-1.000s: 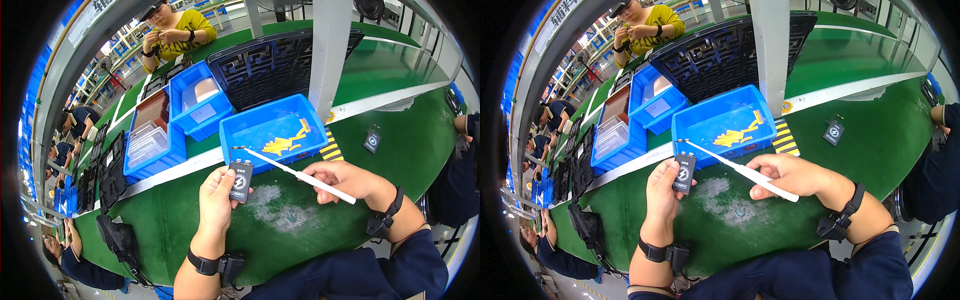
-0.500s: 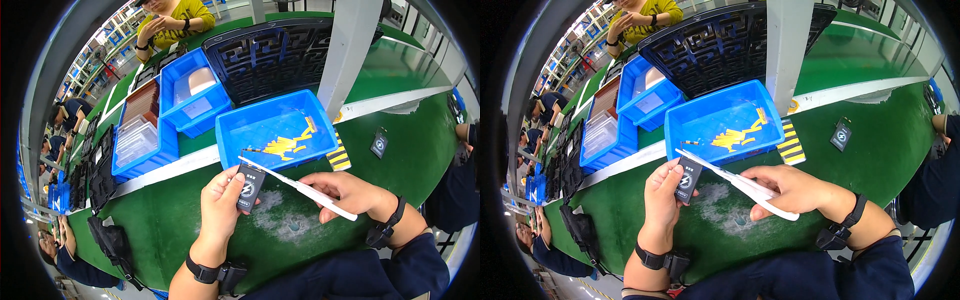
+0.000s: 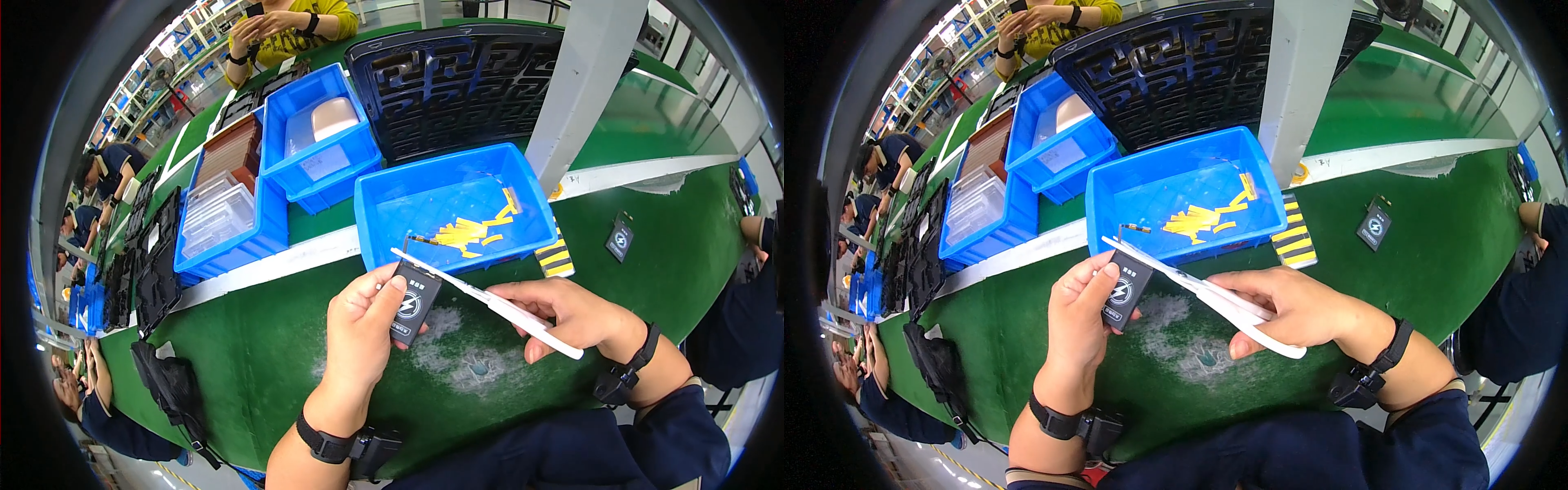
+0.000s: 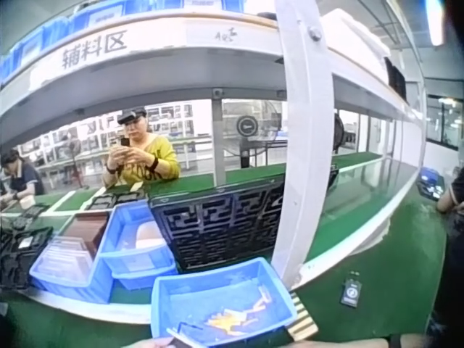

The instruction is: Trimming labels or tape from electronic components using scissors on an assembly line.

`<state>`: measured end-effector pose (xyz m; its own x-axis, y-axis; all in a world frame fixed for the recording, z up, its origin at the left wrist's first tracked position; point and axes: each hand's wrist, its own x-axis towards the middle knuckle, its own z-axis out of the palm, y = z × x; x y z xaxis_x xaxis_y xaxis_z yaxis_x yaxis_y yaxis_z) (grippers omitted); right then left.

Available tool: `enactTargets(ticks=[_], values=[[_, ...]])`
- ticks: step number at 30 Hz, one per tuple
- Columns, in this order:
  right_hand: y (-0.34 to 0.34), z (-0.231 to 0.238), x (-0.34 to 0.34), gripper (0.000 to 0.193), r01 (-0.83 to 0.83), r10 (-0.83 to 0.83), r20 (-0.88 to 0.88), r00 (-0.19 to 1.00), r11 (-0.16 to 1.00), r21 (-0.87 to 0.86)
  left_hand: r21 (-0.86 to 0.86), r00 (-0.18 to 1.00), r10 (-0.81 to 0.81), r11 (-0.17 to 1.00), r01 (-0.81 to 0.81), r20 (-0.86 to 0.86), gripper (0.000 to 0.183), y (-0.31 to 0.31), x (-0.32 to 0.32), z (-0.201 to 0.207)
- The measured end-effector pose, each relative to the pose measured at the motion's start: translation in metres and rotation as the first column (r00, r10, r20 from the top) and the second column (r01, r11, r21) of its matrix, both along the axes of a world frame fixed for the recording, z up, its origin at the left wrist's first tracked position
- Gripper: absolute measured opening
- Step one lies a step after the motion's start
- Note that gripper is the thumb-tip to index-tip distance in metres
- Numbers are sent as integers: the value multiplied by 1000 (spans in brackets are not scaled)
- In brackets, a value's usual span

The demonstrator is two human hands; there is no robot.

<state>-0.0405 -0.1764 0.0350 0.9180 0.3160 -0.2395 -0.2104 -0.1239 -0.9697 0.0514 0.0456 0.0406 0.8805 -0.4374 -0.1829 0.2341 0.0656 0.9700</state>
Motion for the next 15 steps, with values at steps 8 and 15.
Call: enactTargets(ticks=[8,15], values=[[1,2,0,70,12,-12,-12,1000,1000,2,4,1000,-2,1000,2,-14,23,1,0,1],[5,3,-1,63,67,-61,-71,996,995,75,3,1000,4,1000,-4,-7,25,2,1,2]])
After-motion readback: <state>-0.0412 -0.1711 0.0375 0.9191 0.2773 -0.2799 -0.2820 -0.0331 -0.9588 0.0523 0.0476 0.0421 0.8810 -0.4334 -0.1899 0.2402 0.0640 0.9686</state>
